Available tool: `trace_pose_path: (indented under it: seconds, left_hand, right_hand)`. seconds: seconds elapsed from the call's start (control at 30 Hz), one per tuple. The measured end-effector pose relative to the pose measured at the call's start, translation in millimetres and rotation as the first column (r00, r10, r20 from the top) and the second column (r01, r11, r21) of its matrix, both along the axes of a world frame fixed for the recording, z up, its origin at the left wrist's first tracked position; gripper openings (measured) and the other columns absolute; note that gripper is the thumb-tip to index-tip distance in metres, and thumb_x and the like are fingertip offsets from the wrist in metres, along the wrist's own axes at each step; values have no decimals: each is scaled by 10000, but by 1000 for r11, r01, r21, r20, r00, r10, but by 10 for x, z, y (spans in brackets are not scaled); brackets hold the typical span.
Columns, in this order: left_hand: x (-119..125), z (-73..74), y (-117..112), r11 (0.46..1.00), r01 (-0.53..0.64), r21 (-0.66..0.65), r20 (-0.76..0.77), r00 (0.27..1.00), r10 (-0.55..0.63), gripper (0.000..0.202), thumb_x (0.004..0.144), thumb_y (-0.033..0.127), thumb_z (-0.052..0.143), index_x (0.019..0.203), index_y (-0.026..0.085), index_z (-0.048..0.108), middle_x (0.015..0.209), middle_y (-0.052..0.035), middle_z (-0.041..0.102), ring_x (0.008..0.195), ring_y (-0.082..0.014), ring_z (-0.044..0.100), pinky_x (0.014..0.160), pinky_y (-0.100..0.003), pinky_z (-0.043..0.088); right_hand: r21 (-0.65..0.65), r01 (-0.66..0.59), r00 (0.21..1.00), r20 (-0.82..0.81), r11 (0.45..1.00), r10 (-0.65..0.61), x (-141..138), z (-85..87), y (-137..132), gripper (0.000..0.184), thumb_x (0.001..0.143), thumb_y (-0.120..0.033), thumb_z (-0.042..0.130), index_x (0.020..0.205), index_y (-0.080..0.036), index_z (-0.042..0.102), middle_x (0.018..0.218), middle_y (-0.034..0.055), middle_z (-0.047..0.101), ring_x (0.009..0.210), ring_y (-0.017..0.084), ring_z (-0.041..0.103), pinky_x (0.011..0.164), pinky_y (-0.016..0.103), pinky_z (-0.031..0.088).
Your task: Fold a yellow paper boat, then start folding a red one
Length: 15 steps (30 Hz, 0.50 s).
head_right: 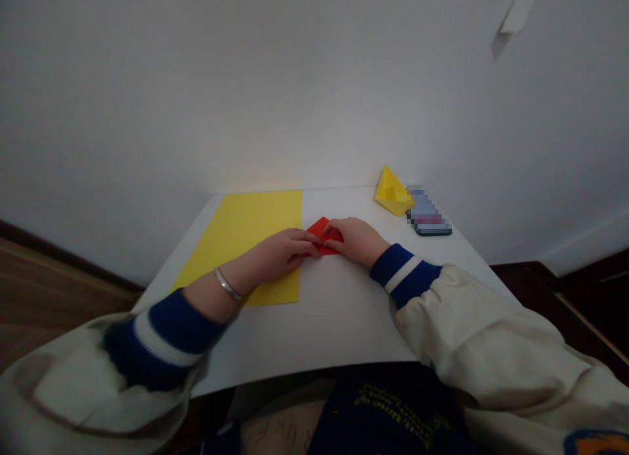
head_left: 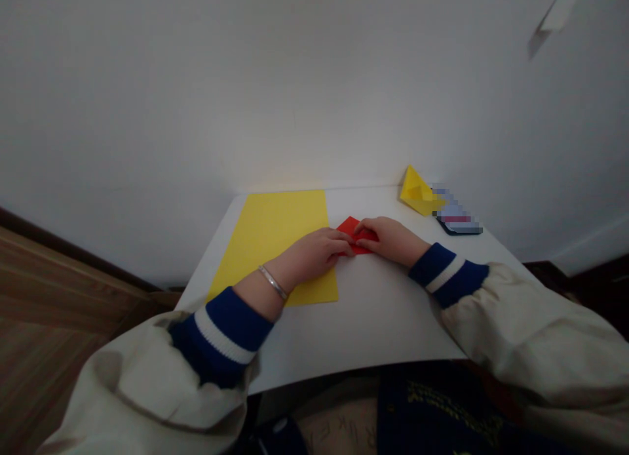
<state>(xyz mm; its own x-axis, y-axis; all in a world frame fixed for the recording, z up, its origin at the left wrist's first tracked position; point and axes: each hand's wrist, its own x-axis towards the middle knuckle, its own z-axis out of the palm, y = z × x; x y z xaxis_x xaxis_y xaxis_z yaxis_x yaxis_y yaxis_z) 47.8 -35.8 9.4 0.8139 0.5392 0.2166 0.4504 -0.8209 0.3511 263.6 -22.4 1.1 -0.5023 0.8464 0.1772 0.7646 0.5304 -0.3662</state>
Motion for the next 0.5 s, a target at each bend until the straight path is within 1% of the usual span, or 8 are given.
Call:
trace_pose_path:
  seconds: [0.13,0.27,0.33,0.4,0.5]
  left_hand:
    - [-14,-12,-16,1000,-3,29,-23,1000,4,282,838,58,489,1000,197,673,1175,-45,649,1095,-168,555,1000,-360,422]
    - [-63,-36,-27,999,-23,44,-37,999,24,239,856,95,488,971,196,671,1165,-54,644,1085,-175,554,985,-368,426]
    - [-82,-32,-31,998,-38,56,-50,998,40,216,863,116,492,950,196,673,1134,-55,651,1054,-179,560,962,-364,433]
    - [-87,-18,-35,995,-60,82,-78,995,66,196,873,140,495,933,194,674,1078,-54,660,1003,-183,565,928,-354,442]
    - [-71,-6,-29,984,-106,147,-127,984,125,201,900,193,482,979,193,667,1033,-57,657,949,-192,555,886,-343,443]
  right_hand:
    - [9,45,997,62,999,-45,52,15,-3,258,819,-397,606,983,-206,659,892,62,702,791,206,618,695,312,430]
    - [-49,93,991,100,994,-88,122,17,-9,341,760,-411,662,1039,-216,655,884,57,699,774,210,618,682,316,441]
    - [-83,117,992,66,990,-112,134,10,-15,331,750,-364,675,1048,-219,654,896,51,697,784,206,620,698,318,452]
    - [-103,111,994,-2,988,-112,126,3,-25,300,752,-289,674,1042,-216,652,936,50,697,820,199,623,742,324,463]
    - [-121,84,990,-104,989,-97,93,0,-41,269,760,-212,655,1028,-209,645,973,46,699,845,189,627,786,333,473]
